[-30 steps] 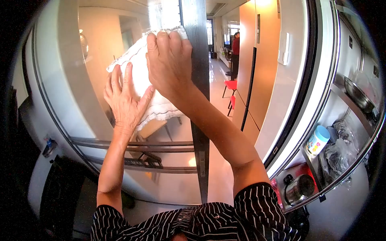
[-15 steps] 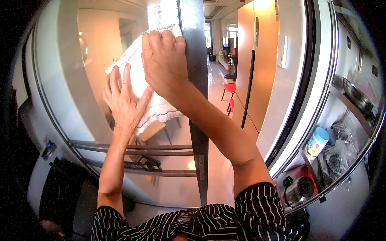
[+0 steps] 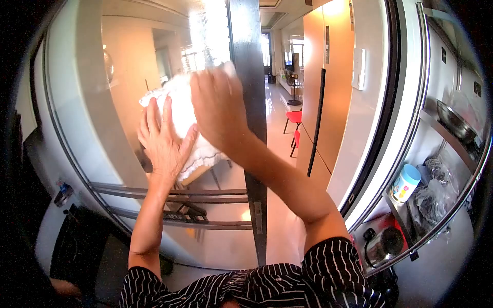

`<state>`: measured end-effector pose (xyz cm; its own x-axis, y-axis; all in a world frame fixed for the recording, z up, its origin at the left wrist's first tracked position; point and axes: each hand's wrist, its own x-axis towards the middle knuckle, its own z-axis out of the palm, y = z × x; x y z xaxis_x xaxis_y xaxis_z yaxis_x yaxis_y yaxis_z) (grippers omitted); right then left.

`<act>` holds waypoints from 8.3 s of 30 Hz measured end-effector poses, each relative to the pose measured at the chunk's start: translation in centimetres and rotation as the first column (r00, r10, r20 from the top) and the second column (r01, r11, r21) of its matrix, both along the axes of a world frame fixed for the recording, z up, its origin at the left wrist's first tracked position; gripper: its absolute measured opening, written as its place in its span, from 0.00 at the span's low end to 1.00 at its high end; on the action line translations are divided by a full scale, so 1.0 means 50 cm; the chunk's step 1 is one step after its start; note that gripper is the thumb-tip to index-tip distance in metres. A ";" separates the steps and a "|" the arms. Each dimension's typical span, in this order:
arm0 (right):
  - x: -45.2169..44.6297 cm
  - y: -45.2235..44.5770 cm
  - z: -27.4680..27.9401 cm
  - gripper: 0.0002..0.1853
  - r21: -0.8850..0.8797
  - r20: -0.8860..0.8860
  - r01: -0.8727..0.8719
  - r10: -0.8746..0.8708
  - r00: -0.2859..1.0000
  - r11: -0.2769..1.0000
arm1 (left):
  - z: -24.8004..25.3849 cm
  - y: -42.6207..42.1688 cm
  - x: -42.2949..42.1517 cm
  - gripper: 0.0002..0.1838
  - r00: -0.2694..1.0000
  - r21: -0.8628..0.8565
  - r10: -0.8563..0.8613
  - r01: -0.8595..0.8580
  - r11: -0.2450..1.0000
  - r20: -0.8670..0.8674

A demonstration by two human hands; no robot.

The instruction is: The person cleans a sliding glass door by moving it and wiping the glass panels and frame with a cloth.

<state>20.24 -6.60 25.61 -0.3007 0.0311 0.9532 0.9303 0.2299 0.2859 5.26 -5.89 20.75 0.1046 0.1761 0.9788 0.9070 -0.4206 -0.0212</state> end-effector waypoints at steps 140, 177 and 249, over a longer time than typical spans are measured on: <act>-0.236 0.037 -0.550 0.33 -0.468 0.622 0.089 0.257 0.740 0.879 | -1.185 -0.664 -0.490 0.25 0.658 -0.946 0.752 0.255 -0.201 0.018; -0.277 0.050 -0.536 0.27 -0.587 0.528 -0.007 0.389 0.755 0.810 | -1.485 -0.892 -0.475 0.13 0.575 -0.918 0.814 0.361 -0.162 0.082; -0.322 0.045 -0.595 0.27 -0.556 0.592 0.093 0.315 0.742 0.826 | -1.409 -0.857 -0.539 0.08 0.372 -0.875 0.916 0.481 -0.054 0.148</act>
